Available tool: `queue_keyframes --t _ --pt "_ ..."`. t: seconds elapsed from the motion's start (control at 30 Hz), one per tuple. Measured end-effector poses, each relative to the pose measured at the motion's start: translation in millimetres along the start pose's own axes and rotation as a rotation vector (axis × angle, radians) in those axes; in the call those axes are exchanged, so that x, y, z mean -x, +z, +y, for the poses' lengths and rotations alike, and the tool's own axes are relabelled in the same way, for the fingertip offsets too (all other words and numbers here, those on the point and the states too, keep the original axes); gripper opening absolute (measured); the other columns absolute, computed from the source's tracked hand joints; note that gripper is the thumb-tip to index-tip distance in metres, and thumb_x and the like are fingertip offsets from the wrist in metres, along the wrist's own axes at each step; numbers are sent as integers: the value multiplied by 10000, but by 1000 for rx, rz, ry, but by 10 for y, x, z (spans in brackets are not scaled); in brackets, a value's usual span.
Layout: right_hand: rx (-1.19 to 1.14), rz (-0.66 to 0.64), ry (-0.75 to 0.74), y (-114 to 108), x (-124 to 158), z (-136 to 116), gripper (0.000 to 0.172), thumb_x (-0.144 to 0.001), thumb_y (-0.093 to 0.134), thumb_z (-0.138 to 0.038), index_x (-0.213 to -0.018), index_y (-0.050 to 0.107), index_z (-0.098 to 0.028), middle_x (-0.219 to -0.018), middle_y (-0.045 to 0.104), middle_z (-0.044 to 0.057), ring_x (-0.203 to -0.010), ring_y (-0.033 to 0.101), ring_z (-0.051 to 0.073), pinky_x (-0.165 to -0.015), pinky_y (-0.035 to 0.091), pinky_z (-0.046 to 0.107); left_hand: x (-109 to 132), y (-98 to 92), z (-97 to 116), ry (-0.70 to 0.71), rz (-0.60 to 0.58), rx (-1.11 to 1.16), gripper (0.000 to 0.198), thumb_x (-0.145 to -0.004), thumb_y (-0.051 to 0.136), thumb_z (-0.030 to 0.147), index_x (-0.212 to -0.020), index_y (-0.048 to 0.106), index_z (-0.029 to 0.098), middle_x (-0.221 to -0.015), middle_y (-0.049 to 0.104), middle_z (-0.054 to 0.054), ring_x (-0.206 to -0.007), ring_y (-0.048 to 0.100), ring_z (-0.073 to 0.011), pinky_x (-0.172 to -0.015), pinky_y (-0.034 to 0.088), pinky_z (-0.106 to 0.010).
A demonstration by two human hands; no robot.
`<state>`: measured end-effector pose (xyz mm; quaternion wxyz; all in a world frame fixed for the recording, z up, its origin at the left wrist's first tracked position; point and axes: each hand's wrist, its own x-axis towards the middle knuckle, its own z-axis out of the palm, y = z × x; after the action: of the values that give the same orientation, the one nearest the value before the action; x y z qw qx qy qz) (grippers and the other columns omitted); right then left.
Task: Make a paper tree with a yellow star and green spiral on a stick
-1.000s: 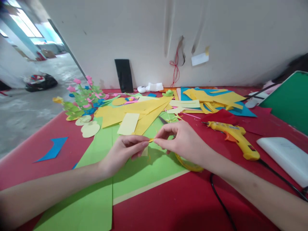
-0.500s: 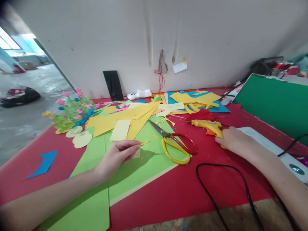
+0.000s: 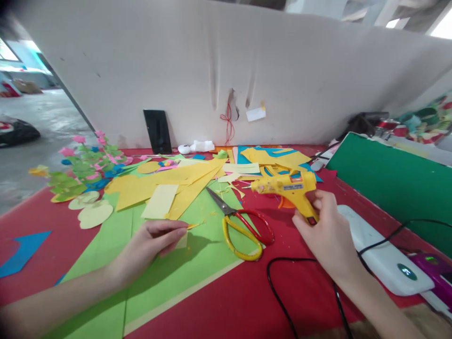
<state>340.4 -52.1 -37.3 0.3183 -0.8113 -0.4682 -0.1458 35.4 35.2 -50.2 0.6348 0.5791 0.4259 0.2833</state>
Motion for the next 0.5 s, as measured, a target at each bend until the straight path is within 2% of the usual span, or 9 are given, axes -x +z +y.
queue_keyframes --t 0.13,0.27,0.4,0.5 --pt "-58 -78 -48 -53 106 -112 321 -658 485 -434 -922 441 -256 -878 620 89 -793 623 277 -610 475 353 -1 -4 -13 -15 -2 3 203 -729 667 330 -811 711 150 -471 461 51 -433 336 -35 -434 247 -177" --pt "-147 -223 -96 -124 162 -240 219 -684 480 -453 -798 445 -270 -722 613 37 -580 598 224 -470 477 318 8 -2 -6 -36 -20 5 217 -724 670 357 -815 720 166 -509 518 34 -447 356 -33 -427 249 -165" --pt "-252 -347 -129 -142 252 -393 293 -634 581 -500 -817 480 -294 -630 605 -25 -484 602 173 -383 495 245 9 -4 2 -51 -29 7 214 -717 673 368 -816 727 187 -497 531 32 -451 372 -37 -417 255 -154" --pt "-192 -324 -96 -108 363 -446 367 -543 680 -520 -756 472 -304 -487 542 -61 -351 536 166 -277 441 247 7 0 12 -53 -36 11 183 -716 674 350 -796 728 196 -488 537 34 -442 379 -37 -410 269 -147"
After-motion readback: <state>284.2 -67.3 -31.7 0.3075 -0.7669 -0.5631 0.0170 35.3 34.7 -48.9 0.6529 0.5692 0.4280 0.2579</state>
